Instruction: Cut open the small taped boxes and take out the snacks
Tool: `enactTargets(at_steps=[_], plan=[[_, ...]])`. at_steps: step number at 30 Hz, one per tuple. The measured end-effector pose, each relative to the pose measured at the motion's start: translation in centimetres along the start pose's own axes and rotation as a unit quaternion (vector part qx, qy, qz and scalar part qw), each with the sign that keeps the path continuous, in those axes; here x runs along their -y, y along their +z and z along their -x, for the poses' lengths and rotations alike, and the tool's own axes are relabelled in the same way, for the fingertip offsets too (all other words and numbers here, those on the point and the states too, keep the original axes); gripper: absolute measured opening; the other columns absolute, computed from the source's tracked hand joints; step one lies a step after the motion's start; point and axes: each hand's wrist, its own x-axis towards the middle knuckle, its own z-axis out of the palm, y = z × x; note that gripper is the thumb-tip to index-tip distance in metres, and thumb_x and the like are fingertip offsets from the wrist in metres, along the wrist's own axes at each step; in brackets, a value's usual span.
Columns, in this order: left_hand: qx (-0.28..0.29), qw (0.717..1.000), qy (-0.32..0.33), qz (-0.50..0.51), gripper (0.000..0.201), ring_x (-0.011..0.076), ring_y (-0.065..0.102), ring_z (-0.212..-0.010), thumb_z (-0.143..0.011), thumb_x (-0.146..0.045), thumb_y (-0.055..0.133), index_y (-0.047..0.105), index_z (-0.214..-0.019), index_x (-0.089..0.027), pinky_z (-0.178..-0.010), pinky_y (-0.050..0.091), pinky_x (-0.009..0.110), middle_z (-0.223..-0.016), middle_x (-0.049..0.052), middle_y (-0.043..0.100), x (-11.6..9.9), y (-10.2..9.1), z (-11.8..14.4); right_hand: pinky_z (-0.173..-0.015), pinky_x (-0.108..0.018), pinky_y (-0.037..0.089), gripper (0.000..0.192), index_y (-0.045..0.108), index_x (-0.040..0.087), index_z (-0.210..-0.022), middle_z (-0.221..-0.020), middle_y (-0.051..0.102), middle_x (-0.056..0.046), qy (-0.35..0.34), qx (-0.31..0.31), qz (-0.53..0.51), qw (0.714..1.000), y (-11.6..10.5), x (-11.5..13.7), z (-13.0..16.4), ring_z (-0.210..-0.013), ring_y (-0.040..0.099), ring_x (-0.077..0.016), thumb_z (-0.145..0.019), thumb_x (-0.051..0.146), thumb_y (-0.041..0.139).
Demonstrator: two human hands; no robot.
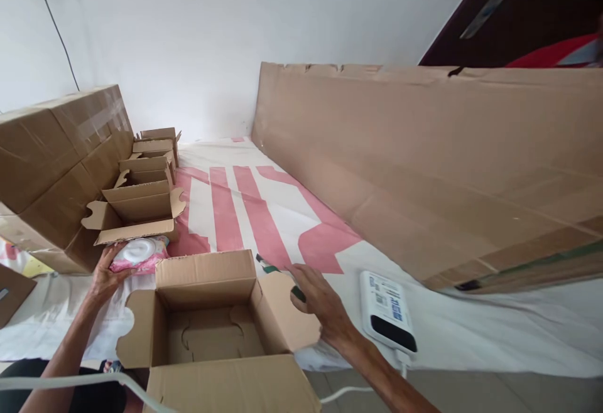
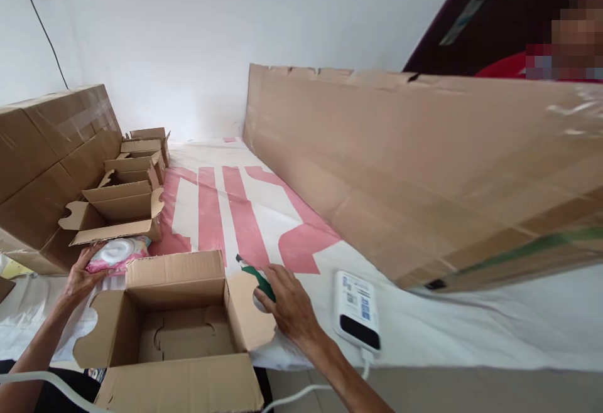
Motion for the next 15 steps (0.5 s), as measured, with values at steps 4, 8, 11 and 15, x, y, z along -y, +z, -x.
enactTargets(at_steps=[4,8,11,15], plan=[[-0.009,0.996,0.007,-0.090,0.079,0.0396,0.059,-0.142,-0.081,-0.070,0.079,0.069,-0.145,-0.026,-0.123,0.049,0.058,-0.146,0.014,0.061,0.7,-0.7,0.9,-0.089,-0.044,0.059,0.033,0.068,0.024,-0.129,-0.118,0.073,-0.013,0.021,0.023,0.081,0.996,1.2,-0.8,1.5,-0.108,0.069,-0.0319,-0.101,0.030,0.052],[-0.024,0.966,0.051,-0.253,0.069,0.0399,0.057,-0.141,-0.092,-0.050,0.075,0.062,-0.156,-0.029,-0.116,0.053,0.059,-0.158,0.016,0.052,-1.5,-1.2,2.8,-0.083,-0.042,0.055,0.031,0.068,0.023,-0.126,-0.115,0.074,-0.012,0.027,0.015,0.107,0.994,1.7,-0.9,2.2,-0.102,0.066,-0.0311,-0.101,0.030,0.051],[0.003,0.928,0.063,-0.367,0.065,0.0440,0.052,-0.145,-0.097,-0.038,0.072,0.058,-0.160,-0.032,-0.110,0.055,0.062,-0.166,0.019,0.048,-4.5,-0.4,3.5,-0.080,-0.041,0.052,0.028,0.069,0.024,-0.121,-0.109,0.073,-0.010,0.019,0.005,0.116,0.993,1.8,-0.6,2.5,-0.097,0.065,-0.0293,-0.101,0.028,0.050],[0.069,0.890,0.038,-0.448,0.066,0.0470,0.045,-0.151,-0.097,-0.030,0.074,0.057,-0.161,-0.036,-0.104,0.055,0.064,-0.168,0.022,0.047,-7.6,1.5,2.6,-0.079,-0.040,0.050,0.025,0.068,0.024,-0.119,-0.106,0.073,-0.009,0.001,-0.028,0.126,0.992,1.9,-0.2,2.6,-0.094,0.065,-0.0281,-0.102,0.024,0.050]])
